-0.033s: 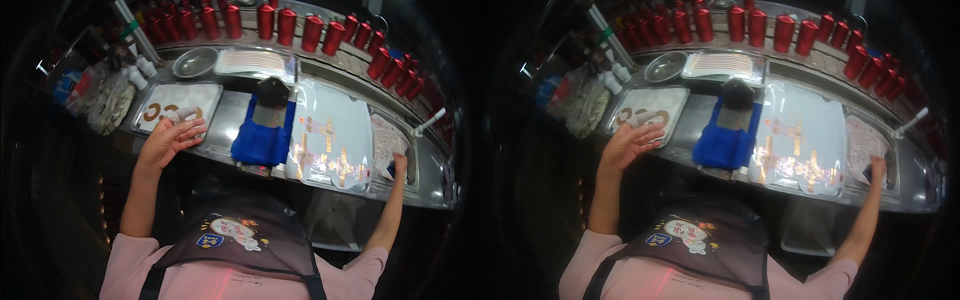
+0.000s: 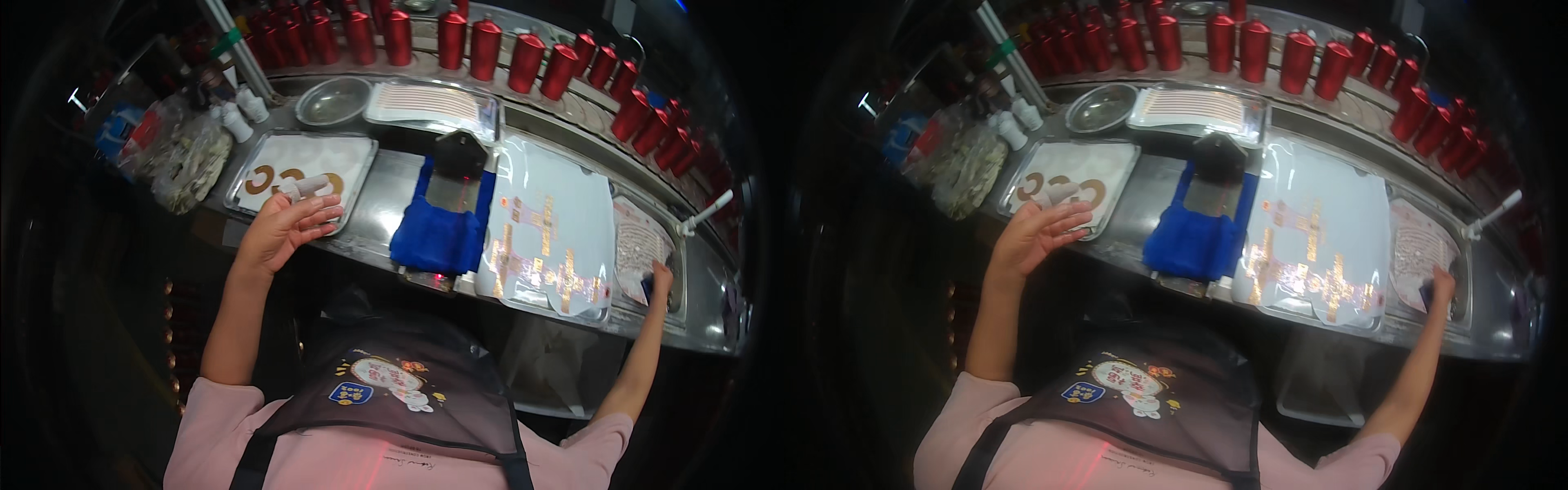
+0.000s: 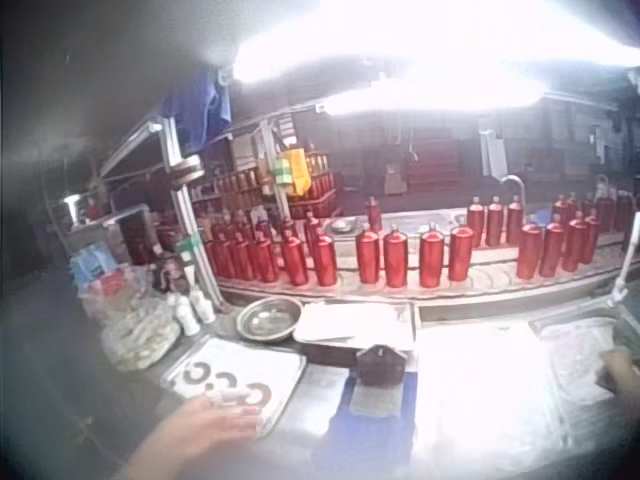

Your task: The person applies a gold circular sticker to the neck of a red bottle, then places a paper label around the bottle's body and smooths it. The person then uses a small tool to press the label edges and later stacks paper labels on a tray.

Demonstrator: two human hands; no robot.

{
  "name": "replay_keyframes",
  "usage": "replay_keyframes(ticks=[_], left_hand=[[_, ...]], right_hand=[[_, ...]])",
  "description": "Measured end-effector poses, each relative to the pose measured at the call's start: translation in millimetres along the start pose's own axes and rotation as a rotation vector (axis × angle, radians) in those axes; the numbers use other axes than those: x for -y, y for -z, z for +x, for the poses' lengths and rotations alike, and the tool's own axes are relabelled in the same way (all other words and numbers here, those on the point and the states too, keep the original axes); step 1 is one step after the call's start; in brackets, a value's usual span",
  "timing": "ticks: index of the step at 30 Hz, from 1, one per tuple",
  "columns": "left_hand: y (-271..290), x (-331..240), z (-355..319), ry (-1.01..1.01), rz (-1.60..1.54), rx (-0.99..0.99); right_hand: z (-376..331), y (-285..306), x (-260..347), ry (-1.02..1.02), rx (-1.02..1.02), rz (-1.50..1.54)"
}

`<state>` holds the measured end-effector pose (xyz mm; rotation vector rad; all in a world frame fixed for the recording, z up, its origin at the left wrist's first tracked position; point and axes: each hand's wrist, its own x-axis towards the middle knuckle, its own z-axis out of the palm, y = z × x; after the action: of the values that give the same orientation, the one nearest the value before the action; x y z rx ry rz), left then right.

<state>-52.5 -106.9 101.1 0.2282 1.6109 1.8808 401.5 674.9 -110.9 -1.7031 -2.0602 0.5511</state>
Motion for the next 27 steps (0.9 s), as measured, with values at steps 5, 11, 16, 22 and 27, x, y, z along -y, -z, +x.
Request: replay_keyframes(ticks=[5,11,16,22,27], left_hand=[[61.3,34.6,6.3,0.036,-0.009,-0.169],[89.0,54.4,29.0,0.090,0.088,-0.197],[46.5,33.8,78.5,0.092,0.227,-0.127],[38.3,44.5,61.7,0.308,0.611,0.466],[81.1,128.8,5.4,0.535,0.893,0.141]], right_hand=[[-18.8,41.3,-42.4,-0.618,0.062,1.283],[-90.8,59.3,7.3,-0.509,0.207,1.538],[-161.0,62.1,65.7,-0.366,0.227,1.369],[-291.9,123.6,137.1,-0.183,0.454,1.063],[-402.1,88.3,135.1,-0.064,0.789,0.342]])
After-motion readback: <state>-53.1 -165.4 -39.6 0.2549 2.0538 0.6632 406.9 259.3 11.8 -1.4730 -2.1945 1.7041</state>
